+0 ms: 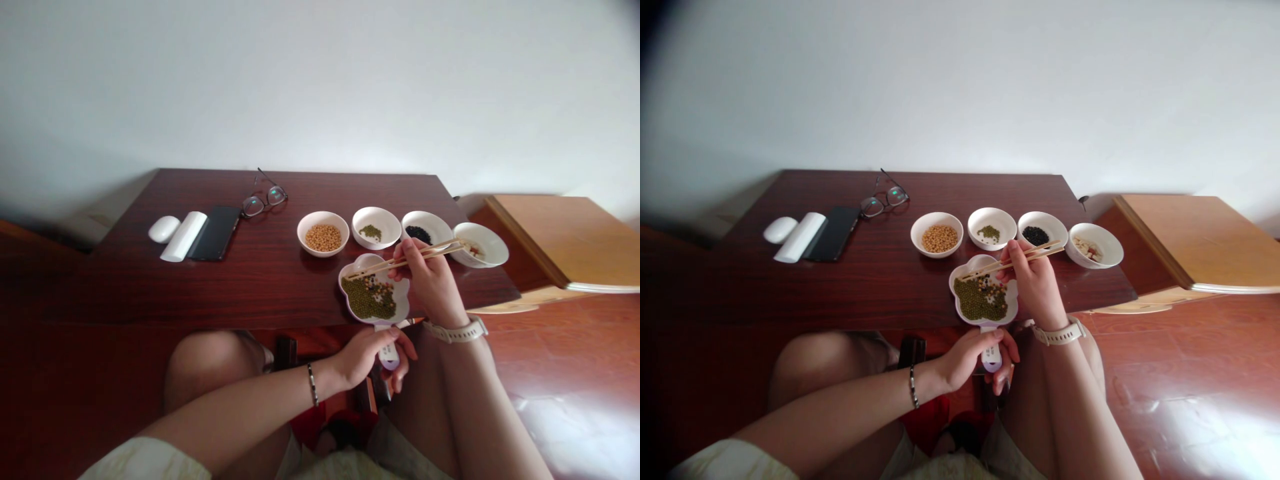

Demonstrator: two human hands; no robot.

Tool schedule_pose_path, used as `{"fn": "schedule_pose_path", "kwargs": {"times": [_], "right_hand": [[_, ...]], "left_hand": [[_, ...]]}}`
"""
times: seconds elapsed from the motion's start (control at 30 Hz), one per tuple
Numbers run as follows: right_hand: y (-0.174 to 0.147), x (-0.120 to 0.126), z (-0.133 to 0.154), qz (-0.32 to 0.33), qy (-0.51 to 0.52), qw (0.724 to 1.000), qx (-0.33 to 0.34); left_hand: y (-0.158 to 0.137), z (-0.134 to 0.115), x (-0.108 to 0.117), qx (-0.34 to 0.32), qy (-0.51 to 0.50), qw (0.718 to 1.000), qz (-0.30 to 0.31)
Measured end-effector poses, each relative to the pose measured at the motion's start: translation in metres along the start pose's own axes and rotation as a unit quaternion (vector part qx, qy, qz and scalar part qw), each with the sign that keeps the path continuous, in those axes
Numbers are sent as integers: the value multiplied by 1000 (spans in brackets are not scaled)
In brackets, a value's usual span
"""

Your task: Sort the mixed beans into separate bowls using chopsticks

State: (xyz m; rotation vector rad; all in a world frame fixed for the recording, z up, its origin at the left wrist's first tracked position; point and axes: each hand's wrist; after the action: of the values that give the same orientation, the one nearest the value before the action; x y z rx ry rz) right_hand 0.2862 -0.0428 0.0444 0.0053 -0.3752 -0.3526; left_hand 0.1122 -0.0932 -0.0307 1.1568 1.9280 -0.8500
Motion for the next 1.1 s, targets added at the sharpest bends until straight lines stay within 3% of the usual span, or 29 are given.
{"fn": "schedule_pose_path", "kwargs": {"times": [0.33,0.53,0.7,1.1], "right_hand": [[-2,-4,1,10,-7,999,30],[0,-4,-6,17,11,999,42],[4,-5,-5,31,7,999,37],[31,7,-3,93,7,994,53]], "left_hand": [[-23,-6,3,-20,-2,1000,13],[-47,-15,3,-16,-15,1000,-10],[-64,-23,8,-55,-11,998,-41],[-95,-48,19,-105,75,985,-116]]}}
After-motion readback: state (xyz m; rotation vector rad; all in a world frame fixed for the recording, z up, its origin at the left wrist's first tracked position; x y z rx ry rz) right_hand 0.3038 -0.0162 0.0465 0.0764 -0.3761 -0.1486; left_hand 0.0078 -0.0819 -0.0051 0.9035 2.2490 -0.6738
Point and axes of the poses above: each hand's wrist, its own y-axis towards the middle knuckle, its own x-axis out of the back of the hand, z = x × y, and after that the axes turned 15 degrees about -y, right-handed
